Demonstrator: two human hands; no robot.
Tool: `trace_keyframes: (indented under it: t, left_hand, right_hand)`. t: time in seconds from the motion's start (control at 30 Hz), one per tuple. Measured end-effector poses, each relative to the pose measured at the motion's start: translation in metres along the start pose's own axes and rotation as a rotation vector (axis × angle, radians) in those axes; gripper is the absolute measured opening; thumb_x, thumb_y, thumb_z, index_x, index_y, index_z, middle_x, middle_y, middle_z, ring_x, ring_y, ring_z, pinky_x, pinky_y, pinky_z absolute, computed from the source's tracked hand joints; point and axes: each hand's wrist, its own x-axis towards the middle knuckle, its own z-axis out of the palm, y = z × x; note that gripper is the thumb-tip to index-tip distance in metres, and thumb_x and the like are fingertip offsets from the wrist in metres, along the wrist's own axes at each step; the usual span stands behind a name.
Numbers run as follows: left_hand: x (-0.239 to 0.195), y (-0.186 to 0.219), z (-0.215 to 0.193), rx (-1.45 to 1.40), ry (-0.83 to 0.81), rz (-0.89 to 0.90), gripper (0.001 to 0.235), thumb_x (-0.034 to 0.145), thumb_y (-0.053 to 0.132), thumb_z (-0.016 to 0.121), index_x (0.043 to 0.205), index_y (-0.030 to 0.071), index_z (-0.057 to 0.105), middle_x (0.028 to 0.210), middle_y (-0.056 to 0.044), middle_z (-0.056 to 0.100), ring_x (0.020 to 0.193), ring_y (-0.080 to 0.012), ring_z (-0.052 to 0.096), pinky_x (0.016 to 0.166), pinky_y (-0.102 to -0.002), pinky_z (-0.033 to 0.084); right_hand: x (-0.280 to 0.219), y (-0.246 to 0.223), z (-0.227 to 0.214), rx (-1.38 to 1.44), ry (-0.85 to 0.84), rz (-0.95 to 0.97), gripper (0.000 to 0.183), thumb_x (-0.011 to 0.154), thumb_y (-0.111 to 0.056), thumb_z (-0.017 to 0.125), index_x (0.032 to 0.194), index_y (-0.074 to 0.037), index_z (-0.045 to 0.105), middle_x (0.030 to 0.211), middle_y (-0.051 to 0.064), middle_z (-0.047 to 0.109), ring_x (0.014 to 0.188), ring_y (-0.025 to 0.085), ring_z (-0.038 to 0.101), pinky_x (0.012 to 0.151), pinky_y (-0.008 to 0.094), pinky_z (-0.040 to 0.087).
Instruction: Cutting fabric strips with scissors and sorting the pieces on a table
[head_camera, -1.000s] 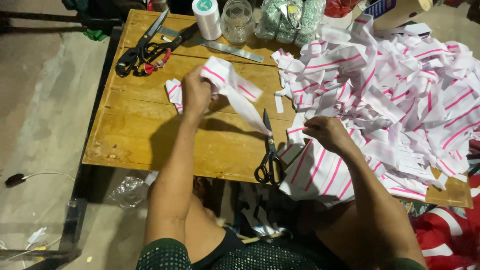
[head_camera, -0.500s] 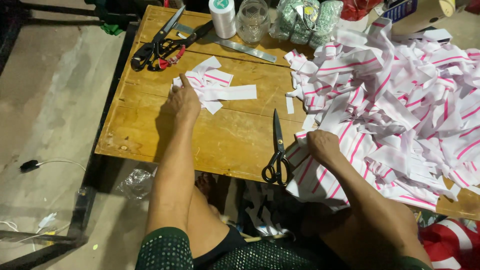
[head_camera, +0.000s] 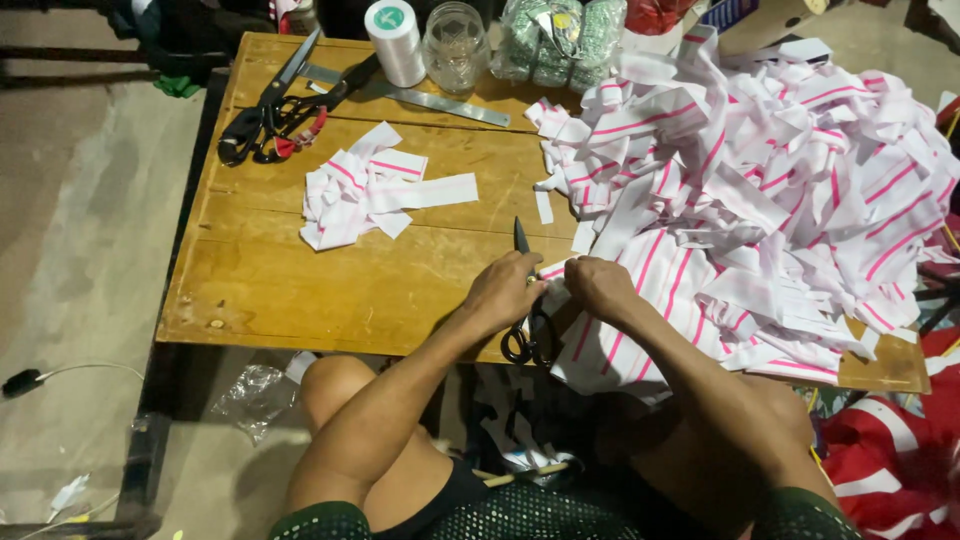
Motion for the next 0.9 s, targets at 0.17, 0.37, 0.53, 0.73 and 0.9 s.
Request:
trace_keyframes:
  t: [0.17, 0.37, 0.53, 0.73, 0.9]
  left_hand:
    - [0.014, -0.018, 0.012, -0.027, -0.024, 0.008, 0.056, 0.09, 0.021, 0.07, 0.142, 0.007, 0.054, 0.117, -0.019, 0.063, 0.114, -0.0436, 0.065, 0.094, -0.052, 0.055]
    - [0.027, -0.015, 0.046, 0.286, 0.062, 0.252, 0.054, 0.087, 0.016, 0.072, 0.139, 0.011, 0.058, 0.116, -0.015, 0.06, 0.109, -0.0393, 0.064, 0.088, -0.05, 0.054]
    - [0.045, -0.014, 0.078, 0.486, 0.117, 0.378, 0.028, 0.078, 0.008, 0.074, 0.106, 0.01, 0.072, 0.103, -0.012, 0.063, 0.101, -0.0357, 0.06, 0.082, -0.046, 0.045]
    - [0.052, -0.022, 0.043, 0.381, 0.162, 0.124, 0.021, 0.088, 0.019, 0.066, 0.107, 0.013, 0.067, 0.099, -0.007, 0.063, 0.107, -0.0265, 0.058, 0.097, -0.047, 0.039]
    - [0.079, -0.075, -0.004, -0.395, 0.674, -0.136, 0.008, 0.086, 0.017, 0.068, 0.092, 0.014, 0.066, 0.084, -0.012, 0.069, 0.076, -0.034, 0.074, 0.059, -0.04, 0.057]
  right_hand:
    - [0.011, 0.014, -0.059, 0.021, -0.043, 0.185, 0.026, 0.095, -0.02, 0.058, 0.119, -0.017, 0.064, 0.101, 0.021, 0.066, 0.089, 0.045, 0.072, 0.07, 0.059, 0.06]
    - [0.026, 0.054, -0.07, -0.182, 0.052, 0.167, 0.016, 0.091, -0.016, 0.06, 0.094, -0.01, 0.075, 0.087, 0.017, 0.072, 0.081, 0.039, 0.075, 0.065, 0.051, 0.061]
    - [0.023, 0.043, -0.108, 0.295, 0.262, -0.016, 0.015, 0.09, -0.021, 0.076, 0.099, -0.009, 0.08, 0.098, 0.02, 0.074, 0.087, 0.044, 0.072, 0.073, 0.05, 0.059]
    - [-0.001, -0.011, -0.146, 1.329, 0.204, 0.157, 0.016, 0.1, -0.013, 0.066, 0.088, -0.003, 0.071, 0.069, 0.01, 0.069, 0.061, 0.017, 0.071, 0.054, 0.023, 0.051]
    - [-0.007, -0.03, -0.134, 1.58, 0.11, 0.308, 0.023, 0.094, -0.017, 0.072, 0.083, 0.001, 0.065, 0.059, 0.013, 0.058, 0.042, 0.017, 0.054, 0.039, 0.027, 0.046]
